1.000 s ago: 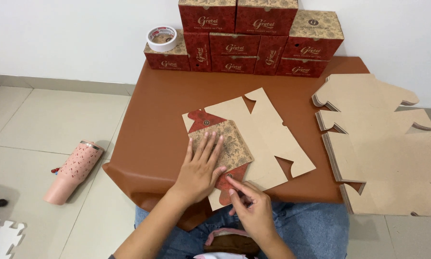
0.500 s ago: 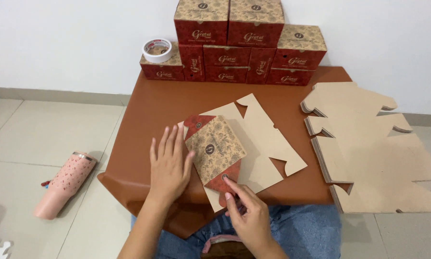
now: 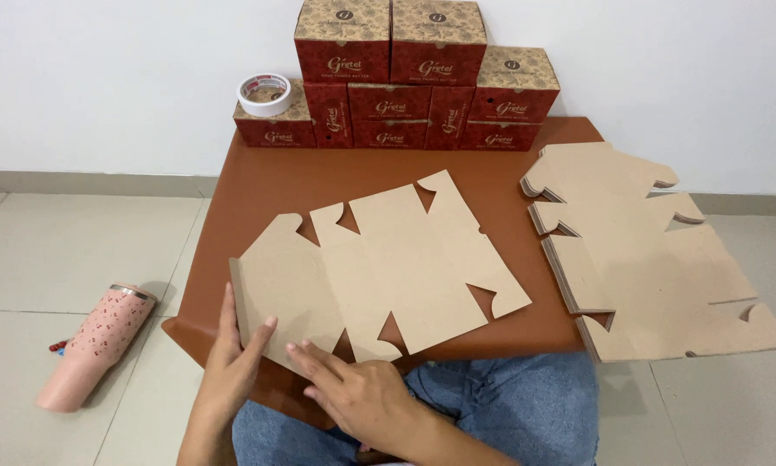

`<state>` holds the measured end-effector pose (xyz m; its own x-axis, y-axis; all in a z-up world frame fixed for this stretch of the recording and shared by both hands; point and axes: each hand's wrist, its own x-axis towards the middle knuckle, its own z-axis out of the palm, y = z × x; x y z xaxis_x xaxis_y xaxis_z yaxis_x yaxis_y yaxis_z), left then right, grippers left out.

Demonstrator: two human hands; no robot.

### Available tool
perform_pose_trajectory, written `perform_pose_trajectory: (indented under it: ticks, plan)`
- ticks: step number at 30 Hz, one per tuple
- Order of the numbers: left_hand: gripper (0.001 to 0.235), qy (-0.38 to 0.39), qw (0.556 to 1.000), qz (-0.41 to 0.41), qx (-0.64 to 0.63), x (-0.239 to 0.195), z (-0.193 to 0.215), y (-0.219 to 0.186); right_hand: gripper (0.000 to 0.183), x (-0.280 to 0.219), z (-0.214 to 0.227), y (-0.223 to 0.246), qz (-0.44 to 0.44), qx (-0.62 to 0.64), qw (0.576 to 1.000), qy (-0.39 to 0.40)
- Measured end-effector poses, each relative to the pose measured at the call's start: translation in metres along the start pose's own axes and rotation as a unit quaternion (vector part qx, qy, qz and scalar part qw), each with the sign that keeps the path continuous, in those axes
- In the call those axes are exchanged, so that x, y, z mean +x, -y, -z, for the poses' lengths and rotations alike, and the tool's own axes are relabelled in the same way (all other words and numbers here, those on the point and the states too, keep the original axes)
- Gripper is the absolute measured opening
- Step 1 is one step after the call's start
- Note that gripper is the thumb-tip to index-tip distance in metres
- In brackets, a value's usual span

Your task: Assembling a small cardboard box from a flat template by folding and tucking flaps.

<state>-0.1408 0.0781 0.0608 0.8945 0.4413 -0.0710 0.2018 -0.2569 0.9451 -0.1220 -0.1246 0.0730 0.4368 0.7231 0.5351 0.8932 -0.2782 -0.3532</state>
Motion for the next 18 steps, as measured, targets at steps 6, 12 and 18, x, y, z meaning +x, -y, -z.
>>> perform_pose_trajectory:
  ticks: [6,12,18]
  plan:
    - [0.08,-0.057,0.983,0.018,0.176,0.049,0.01,-0.022,0.066,-0.033,0.05,-0.033,-0.103,-0.042,0.994,0.015]
    - [0.067,-0.176,0.89,-0.177,0.383,0.04,-0.001,-0.013,0.065,-0.11,0.088,-0.103,-0.312,-0.101,0.943,0.065]
    - [0.083,0.116,0.862,-0.369,0.328,-0.009,-0.088,-0.041,0.03,-0.092,0.095,-0.103,-0.307,-0.056,0.95,-0.015]
